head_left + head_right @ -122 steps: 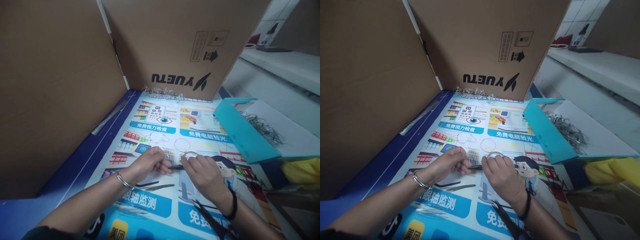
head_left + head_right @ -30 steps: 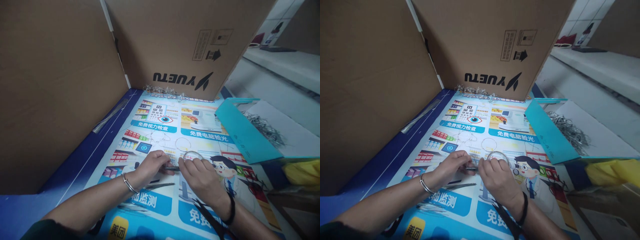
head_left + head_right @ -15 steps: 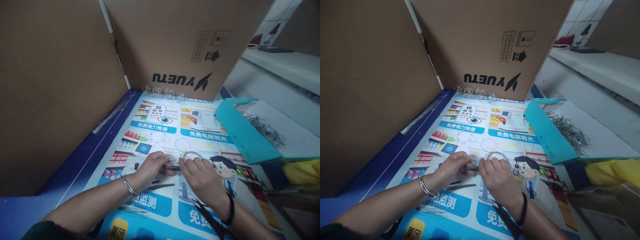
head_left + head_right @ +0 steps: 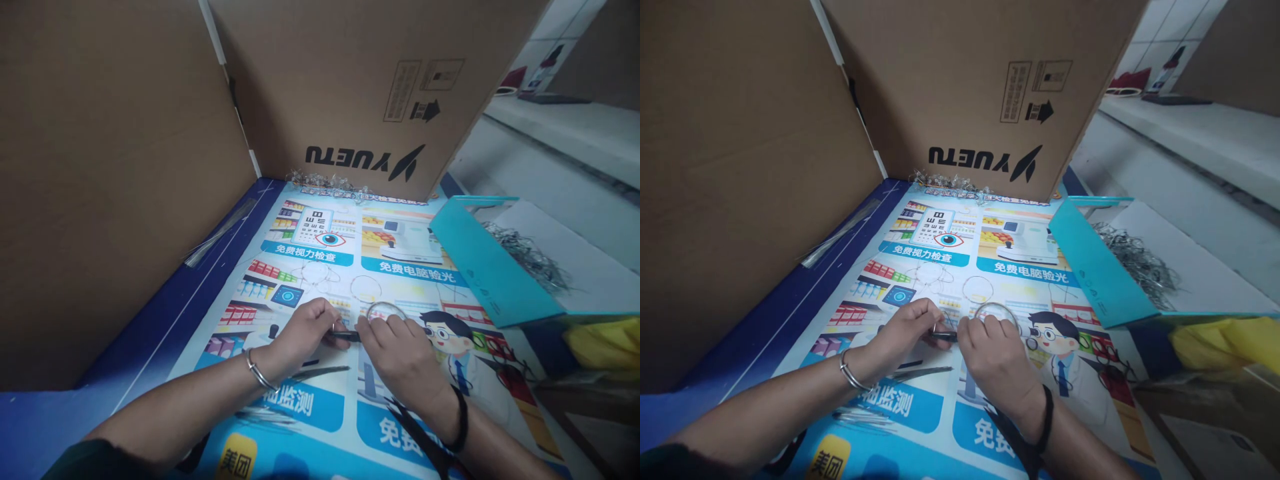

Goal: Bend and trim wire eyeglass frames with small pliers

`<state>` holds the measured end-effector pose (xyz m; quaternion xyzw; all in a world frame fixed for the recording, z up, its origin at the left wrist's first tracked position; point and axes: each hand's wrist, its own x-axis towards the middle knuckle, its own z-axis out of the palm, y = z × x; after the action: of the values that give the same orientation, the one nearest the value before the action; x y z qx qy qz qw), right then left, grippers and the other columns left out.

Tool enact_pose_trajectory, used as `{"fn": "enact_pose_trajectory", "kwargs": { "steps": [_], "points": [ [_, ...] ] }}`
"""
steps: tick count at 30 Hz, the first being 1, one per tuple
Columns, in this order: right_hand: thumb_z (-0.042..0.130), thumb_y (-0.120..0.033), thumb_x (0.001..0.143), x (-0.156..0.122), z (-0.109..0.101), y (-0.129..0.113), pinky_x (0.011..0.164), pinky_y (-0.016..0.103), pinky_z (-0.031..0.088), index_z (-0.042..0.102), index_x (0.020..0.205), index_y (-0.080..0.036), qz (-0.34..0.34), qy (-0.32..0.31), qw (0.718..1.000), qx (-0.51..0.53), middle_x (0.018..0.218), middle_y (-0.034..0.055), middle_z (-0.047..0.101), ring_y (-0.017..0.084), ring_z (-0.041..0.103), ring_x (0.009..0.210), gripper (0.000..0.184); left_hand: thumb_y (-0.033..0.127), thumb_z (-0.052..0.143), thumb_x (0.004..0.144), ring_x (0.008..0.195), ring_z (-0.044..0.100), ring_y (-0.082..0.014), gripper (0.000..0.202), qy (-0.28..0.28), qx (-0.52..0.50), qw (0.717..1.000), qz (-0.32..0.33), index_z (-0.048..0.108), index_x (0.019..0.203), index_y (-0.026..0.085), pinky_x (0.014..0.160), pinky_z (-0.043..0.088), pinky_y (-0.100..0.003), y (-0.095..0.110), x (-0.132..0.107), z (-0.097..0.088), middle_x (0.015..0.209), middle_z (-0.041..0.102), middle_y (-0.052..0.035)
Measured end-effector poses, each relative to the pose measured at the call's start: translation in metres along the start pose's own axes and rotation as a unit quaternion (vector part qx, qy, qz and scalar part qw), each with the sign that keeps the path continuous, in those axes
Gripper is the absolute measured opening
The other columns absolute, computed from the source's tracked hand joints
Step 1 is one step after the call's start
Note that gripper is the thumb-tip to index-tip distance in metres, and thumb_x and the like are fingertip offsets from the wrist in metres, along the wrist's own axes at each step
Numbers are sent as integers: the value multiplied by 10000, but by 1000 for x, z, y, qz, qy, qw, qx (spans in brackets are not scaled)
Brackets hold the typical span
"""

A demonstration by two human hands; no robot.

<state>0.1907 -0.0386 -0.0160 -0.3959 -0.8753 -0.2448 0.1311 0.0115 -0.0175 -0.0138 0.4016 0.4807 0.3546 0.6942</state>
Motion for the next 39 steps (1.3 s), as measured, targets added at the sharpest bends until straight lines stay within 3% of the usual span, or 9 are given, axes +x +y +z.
{"fn": "enact_pose_trajectory", "kwargs": {
  "steps": [5, 8, 12, 17, 21, 26, 31, 35, 39],
  "points": [
    [532, -134, 819, -1, 2, -3, 652, 353, 280, 625, 967, -145, 23, -23, 999, 14, 725, 53, 569, 193, 458, 691, 175, 366, 517, 809, 602, 635, -141, 199, -4, 65, 997, 43, 484, 730, 186, 616, 502, -284, 0, 0, -2, 702, 620, 15],
    [556, -132, 800, -2, 3, -5, 659, 346, 286, 631, 941, -160, 44, -47, 997, 42, 730, 47, 584, 200, 483, 710, 162, 341, 471, 843, 656, 616, -139, 191, 5, 186, 976, 110, 506, 730, 191, 639, 474, -260, 2, -2, -4, 715, 640, -1],
    [595, -147, 770, 0, 2, -4, 657, 321, 298, 644, 864, -177, 73, -66, 990, 102, 719, 33, 610, 189, 513, 704, 110, 317, 415, 883, 666, 576, -142, 217, 20, 360, 911, 202, 543, 755, 197, 631, 415, -247, 4, -8, -9, 710, 634, -18],
    [598, -120, 734, 5, -5, 1, 598, 277, 301, 647, 737, -180, 101, -102, 972, 185, 664, 21, 626, 163, 537, 655, 78, 243, 415, 888, 682, 584, -159, 197, -9, 483, 817, 314, 600, 844, 193, 647, 399, -265, 1, -13, -15, 747, 648, -57],
    [574, -152, 749, 8, -11, 5, 582, 265, 306, 652, 718, -189, 110, -153, 957, 219, 680, 20, 649, 160, 560, 653, 92, 195, 440, 871, 717, 618, -174, 181, -29, 505, 767, 394, 620, 887, 185, 693, 449, -291, -3, -12, -19, 742, 660, -68],
    [576, -198, 741, 11, -15, 9, 575, 260, 299, 640, 723, -199, 102, -232, 938, 235, 721, 20, 661, 172, 574, 687, 67, 151, 461, 841, 673, 625, -146, 143, -63, 478, 701, 526, 582, 912, 182, 637, 500, -278, -3, -7, -21, 704, 659, -33],
    [576, -190, 738, 8, -12, 9, 573, 268, 293, 620, 683, -196, 93, -239, 936, 241, 704, 18, 648, 171, 564, 677, 70, 91, 497, 796, 720, 640, -145, 204, -71, 505, 624, 592, 530, 981, 172, 641, 518, -271, 0, -6, -22, 768, 683, -35],
    [578, -147, 730, 4, -2, 9, 648, 287, 325, 633, 737, -201, 74, -158, 955, 242, 720, 17, 636, 178, 545, 718, 77, 103, 496, 807, 737, 646, -139, 192, -67, 513, 625, 585, 537, 979, 177, 666, 518, -264, 0, -5, -22, 783, 688, -28],
    [582, -179, 748, 2, 5, 13, 708, 326, 329, 645, 813, -183, 67, -72, 975, 199, 775, 51, 624, 209, 514, 788, 91, 122, 485, 834, 682, 638, -125, 127, 34, 494, 686, 534, 578, 902, 173, 643, 494, -238, 5, -4, -22, 734, 680, -24]
  ]
}}
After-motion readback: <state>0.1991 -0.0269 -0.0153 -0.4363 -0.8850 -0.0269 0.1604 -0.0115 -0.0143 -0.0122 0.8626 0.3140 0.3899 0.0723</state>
